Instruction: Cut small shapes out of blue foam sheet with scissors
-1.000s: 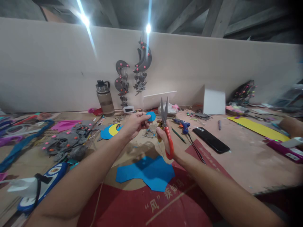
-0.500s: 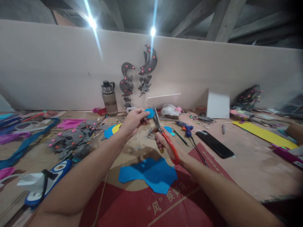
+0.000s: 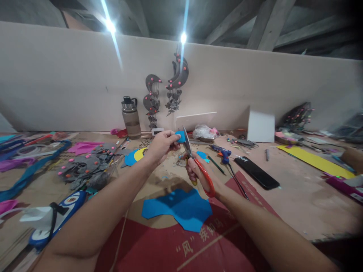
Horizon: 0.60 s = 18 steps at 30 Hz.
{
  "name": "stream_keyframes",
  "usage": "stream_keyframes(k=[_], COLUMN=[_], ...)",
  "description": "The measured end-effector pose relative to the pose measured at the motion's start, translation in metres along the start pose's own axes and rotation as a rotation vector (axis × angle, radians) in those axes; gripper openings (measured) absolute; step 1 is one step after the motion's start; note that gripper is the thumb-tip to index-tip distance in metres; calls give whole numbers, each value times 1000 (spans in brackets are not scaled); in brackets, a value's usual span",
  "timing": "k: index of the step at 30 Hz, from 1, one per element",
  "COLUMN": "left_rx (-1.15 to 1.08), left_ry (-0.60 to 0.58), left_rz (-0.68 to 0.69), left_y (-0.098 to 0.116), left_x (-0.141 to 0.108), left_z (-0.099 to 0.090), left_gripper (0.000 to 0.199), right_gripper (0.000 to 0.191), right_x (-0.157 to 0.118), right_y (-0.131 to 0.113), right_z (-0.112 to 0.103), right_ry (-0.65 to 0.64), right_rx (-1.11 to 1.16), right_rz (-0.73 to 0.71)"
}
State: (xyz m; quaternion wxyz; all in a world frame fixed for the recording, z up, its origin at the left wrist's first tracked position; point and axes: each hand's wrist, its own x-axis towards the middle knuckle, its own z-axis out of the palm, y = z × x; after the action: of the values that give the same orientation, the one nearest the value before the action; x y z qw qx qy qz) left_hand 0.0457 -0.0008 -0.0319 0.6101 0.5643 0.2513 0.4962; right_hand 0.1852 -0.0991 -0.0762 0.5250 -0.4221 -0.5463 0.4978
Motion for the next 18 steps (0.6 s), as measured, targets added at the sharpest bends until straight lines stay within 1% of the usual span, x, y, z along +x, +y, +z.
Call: stream_keyframes(k=[5,12,18], left_rx=[-8,-15,-11], left_ry=[2,23,25], left_rz=[3,2,8], left_y=[1,1,1], left_x=[-1,-1,-1], left_z=[1,3,3], left_gripper=[24,24,22], right_gripper=[46,43,43], right_x=[0,1,1], right_y=[2,7,10], right_z=[0,-4,-5], right_ry=[4,0,30], right_rx=[-9,-22,-33], right_rz=[7,3,2])
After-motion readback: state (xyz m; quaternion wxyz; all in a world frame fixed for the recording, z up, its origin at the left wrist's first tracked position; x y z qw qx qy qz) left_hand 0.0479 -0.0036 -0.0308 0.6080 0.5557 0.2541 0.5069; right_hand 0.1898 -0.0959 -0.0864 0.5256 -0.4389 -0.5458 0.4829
